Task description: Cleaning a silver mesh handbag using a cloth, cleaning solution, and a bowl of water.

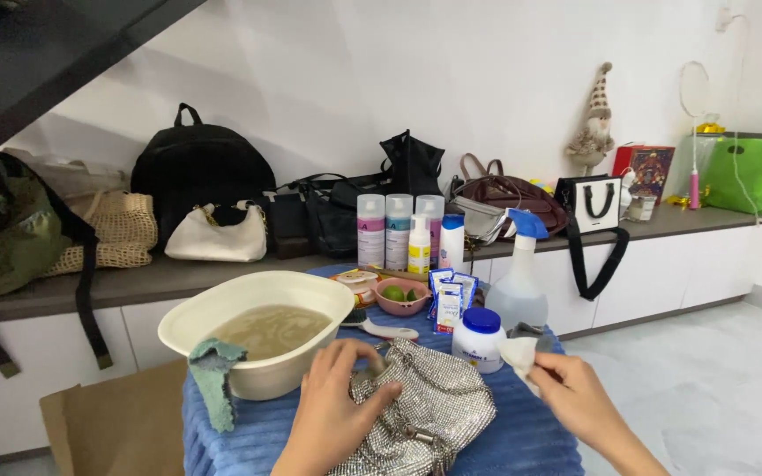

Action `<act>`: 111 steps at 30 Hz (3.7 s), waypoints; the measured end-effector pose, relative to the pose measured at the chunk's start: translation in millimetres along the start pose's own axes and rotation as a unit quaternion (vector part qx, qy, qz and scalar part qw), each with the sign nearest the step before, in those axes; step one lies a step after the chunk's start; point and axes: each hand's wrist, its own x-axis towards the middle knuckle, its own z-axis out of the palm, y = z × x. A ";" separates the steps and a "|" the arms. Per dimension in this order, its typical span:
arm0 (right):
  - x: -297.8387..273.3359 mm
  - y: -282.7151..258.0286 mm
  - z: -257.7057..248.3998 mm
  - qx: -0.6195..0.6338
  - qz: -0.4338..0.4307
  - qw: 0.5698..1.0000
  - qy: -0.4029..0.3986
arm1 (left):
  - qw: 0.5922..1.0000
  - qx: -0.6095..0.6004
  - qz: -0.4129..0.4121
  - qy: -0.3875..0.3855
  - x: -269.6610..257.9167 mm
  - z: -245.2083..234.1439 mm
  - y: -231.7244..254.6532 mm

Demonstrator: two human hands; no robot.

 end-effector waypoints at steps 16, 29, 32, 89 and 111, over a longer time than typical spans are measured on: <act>-14.8 -14.7 58.8 0.086 -0.120 0.989 0.030 | 0.987 0.028 0.144 -0.070 -32.6 -48.3 -55.2; -8.2 -4.1 69.3 -0.036 -0.144 0.982 0.115 | 0.966 0.119 0.152 -0.174 -34.8 -9.6 -47.3; -4.9 -6.6 60.4 -0.031 -0.123 0.984 0.126 | 0.962 0.126 0.158 -0.184 -34.3 -4.5 -56.3; 37.3 42.9 -25.6 0.429 0.141 0.864 -0.224 | 0.971 0.149 0.161 -0.096 -32.8 39.1 36.4; -6.4 -37.9 -46.8 0.496 -0.001 0.850 -0.176 | 0.967 0.057 0.075 -0.237 -46.9 56.9 59.0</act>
